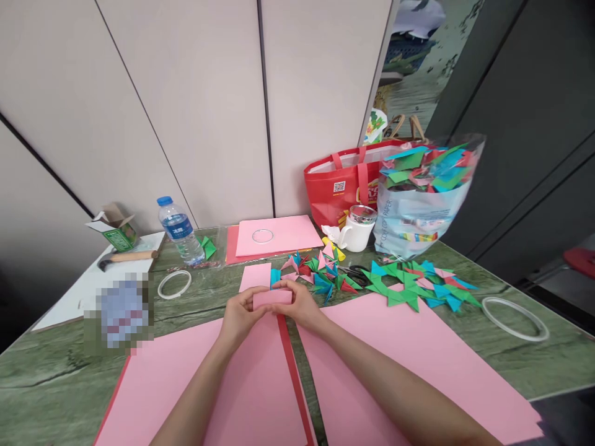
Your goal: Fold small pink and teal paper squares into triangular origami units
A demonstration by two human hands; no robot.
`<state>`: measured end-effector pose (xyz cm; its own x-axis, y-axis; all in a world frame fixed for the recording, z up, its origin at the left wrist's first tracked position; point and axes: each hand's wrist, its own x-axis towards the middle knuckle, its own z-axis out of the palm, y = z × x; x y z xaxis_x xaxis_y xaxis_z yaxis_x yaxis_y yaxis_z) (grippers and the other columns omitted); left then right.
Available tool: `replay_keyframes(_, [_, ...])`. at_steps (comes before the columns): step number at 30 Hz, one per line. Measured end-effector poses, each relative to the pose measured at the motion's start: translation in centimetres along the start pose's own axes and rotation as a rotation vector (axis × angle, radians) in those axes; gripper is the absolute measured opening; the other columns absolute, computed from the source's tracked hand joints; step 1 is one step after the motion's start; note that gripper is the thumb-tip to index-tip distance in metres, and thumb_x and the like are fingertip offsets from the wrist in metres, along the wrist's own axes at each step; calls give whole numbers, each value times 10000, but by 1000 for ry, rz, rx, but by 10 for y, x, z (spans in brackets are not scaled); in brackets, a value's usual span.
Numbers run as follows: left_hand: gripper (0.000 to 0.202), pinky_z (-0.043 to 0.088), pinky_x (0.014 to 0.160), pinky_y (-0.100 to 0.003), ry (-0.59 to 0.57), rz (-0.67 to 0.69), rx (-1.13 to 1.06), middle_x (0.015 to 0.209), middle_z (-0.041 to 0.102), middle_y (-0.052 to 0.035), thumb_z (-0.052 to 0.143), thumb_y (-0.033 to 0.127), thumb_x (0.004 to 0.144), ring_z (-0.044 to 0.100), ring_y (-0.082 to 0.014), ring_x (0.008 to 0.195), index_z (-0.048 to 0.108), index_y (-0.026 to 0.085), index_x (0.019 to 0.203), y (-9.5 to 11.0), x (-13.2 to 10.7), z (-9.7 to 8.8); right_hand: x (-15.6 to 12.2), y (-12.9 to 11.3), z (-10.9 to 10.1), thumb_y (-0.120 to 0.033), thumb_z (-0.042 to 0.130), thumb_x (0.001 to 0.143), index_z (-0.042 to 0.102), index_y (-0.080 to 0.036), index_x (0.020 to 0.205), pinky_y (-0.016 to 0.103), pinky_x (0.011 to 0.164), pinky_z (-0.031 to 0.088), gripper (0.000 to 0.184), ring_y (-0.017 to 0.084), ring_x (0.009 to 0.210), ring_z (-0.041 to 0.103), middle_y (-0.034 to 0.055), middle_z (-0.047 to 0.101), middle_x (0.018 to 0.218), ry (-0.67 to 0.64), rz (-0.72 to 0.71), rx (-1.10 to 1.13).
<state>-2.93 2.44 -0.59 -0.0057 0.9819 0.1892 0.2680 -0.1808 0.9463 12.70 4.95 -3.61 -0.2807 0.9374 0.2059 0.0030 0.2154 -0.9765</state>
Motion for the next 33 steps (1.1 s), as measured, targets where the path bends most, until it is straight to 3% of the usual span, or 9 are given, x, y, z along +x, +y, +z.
replay_keyframes(6, [388, 325, 407, -185, 4, -52, -32, 504, 495, 46, 733, 278, 516, 414, -74, 436, 675, 145, 876, -7, 3, -3, 1, 7, 1, -226, 694, 578, 550, -199, 1004, 264, 570, 519, 451, 152, 659, 625, 33, 592, 921, -43, 26, 119])
replay_keyframes(16, [429, 373, 443, -197, 15, -66, -95, 539, 554, 23, 738, 282, 513, 484, -95, 483, 667, 140, 912, -7, 5, -6, 6, 4, 0, -175, 686, 527, 511, -179, 920, 317, 625, 549, 430, 147, 654, 643, 32, 605, 920, -31, 106, 311])
replay_keyframes(21, [466, 392, 459, -202, 32, -86, -103, 545, 569, 20, 751, 302, 498, 511, -105, 506, 666, 138, 926, -3, 5, -8, 6, 2, -2, -129, 609, 582, 495, -185, 957, 283, 616, 547, 396, 116, 651, 637, 48, 566, 1020, -35, 49, 237])
replay_keyframes(26, [480, 432, 515, -221, 22, -128, -136, 603, 623, 4, 758, 284, 503, 552, -122, 558, 648, 147, 950, 3, 4, -8, 6, 4, -5, -107, 547, 616, 486, -202, 991, 257, 586, 537, 393, 109, 632, 635, 34, 562, 989, -17, -5, 131])
replay_keyframes(33, [529, 469, 581, -274, 131, -139, -239, 693, 661, -32, 770, 267, 481, 592, -155, 616, 611, 117, 962, 6, 8, -18, 18, 5, -24, -121, 527, 636, 500, -182, 873, 301, 669, 522, 246, 137, 679, 637, 34, 621, 877, 146, -39, 107])
